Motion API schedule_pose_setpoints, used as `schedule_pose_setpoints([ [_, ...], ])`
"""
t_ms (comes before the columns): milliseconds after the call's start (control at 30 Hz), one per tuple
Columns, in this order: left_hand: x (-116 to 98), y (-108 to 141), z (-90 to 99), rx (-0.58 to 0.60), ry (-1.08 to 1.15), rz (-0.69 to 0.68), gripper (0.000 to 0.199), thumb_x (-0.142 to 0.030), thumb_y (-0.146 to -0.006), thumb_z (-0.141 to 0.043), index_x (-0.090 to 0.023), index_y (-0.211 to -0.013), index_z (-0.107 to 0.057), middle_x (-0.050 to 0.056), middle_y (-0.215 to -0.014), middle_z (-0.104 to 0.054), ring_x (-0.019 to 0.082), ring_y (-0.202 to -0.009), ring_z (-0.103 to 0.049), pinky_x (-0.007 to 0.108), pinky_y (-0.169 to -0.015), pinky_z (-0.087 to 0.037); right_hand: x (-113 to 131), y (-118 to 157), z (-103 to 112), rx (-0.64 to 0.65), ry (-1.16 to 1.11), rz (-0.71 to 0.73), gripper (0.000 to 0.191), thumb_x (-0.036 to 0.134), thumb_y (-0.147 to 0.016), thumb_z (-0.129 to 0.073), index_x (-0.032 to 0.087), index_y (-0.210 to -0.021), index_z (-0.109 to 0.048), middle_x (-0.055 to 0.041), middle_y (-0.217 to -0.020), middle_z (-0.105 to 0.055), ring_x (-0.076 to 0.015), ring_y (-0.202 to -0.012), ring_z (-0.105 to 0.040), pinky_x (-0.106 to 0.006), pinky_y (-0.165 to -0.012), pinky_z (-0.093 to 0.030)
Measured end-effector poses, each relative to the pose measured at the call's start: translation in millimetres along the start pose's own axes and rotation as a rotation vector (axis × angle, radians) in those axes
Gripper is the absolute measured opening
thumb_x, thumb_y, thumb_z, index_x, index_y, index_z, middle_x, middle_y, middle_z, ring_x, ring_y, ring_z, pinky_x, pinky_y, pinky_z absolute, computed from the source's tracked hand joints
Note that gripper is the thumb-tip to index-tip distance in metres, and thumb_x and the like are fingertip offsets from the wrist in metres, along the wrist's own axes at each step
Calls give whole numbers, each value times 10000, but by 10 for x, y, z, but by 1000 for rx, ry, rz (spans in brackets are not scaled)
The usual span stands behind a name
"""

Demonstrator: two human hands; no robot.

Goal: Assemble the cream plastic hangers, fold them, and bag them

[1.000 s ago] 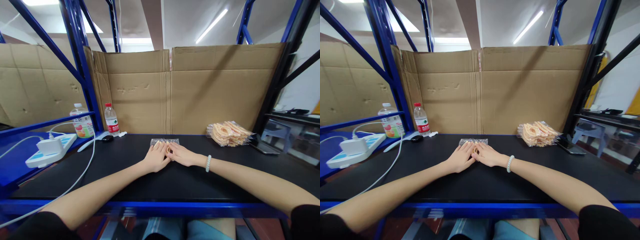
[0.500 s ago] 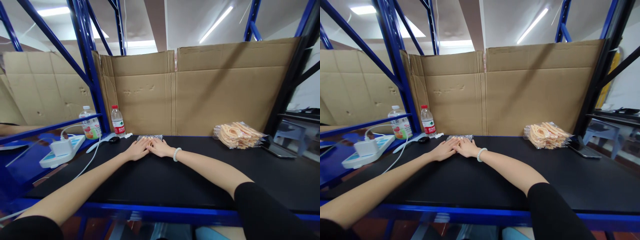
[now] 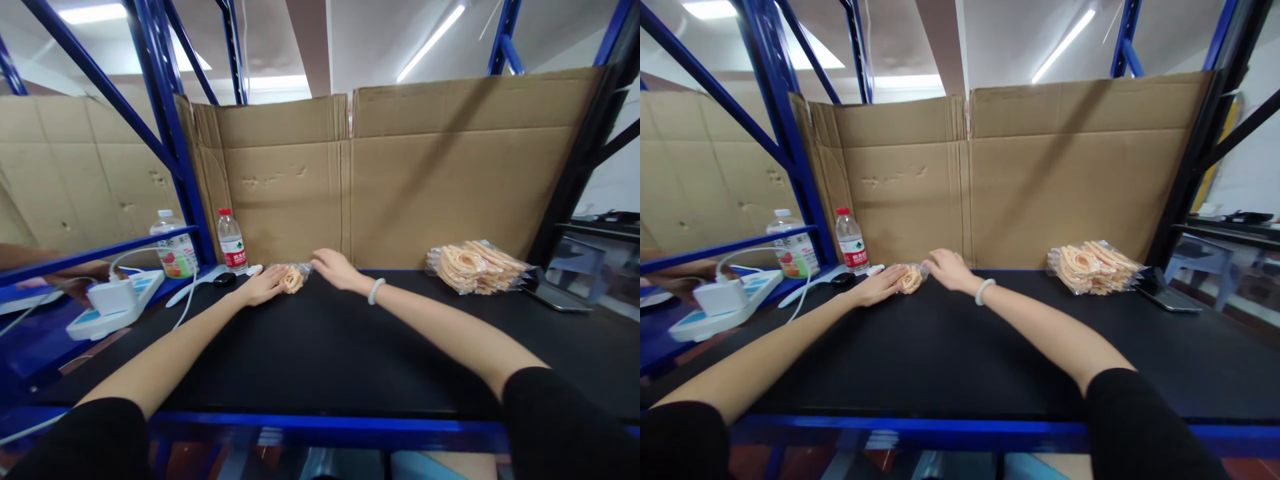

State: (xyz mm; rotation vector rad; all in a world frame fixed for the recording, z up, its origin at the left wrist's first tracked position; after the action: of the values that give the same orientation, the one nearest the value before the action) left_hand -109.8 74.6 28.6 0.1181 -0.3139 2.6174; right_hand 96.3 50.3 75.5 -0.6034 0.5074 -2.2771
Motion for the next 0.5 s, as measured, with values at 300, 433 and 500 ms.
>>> schedule_pose_setpoints([
  [300, -500, 96, 175, -133, -17, -26, 639, -555, -940, -208, -216, -1477, -269, 64, -1542, -274, 305, -1431, -171, 562, -1125, -111, -1144, 1434, 943, 84, 98, -192, 515, 544, -925, -310, 235, -1184, -629, -121, -1178, -633, -308, -1118, -567, -469, -1013, -395],
  [433, -636, 97, 79, -107, -23, -63, 640, -561, -936, -241, -206, -1464, -308, 80, -1530, -295, 313, -1424, -198, 544, -1128, -123, -1329, 1833, 687, 227, 141, -302, 700, 598, -898, -336, 110, -1381, -470, -177, -1427, -428, -335, -1352, -332, -470, -1128, -241],
  [500, -655, 92, 75, -131, -21, -69, 609, -530, -952, -230, -217, -1471, -287, 75, -1539, -275, 294, -1427, -195, 546, -1130, -117, -1316, 1899, 553, 295, 153, -338, 765, 616, -901, -327, 68, -1432, -383, -200, -1484, -317, -345, -1395, -218, -504, -1137, -192],
])
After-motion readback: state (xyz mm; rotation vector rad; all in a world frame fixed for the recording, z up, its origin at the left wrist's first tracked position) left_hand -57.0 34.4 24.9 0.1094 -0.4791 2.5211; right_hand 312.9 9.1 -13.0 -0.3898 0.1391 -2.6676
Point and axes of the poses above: each hand's wrist, its own y-axis away from the middle knuckle, its own z-axis out of the back of the hand, x = y × z, the point moved 6 cm from there along -y, towards the middle knuckle
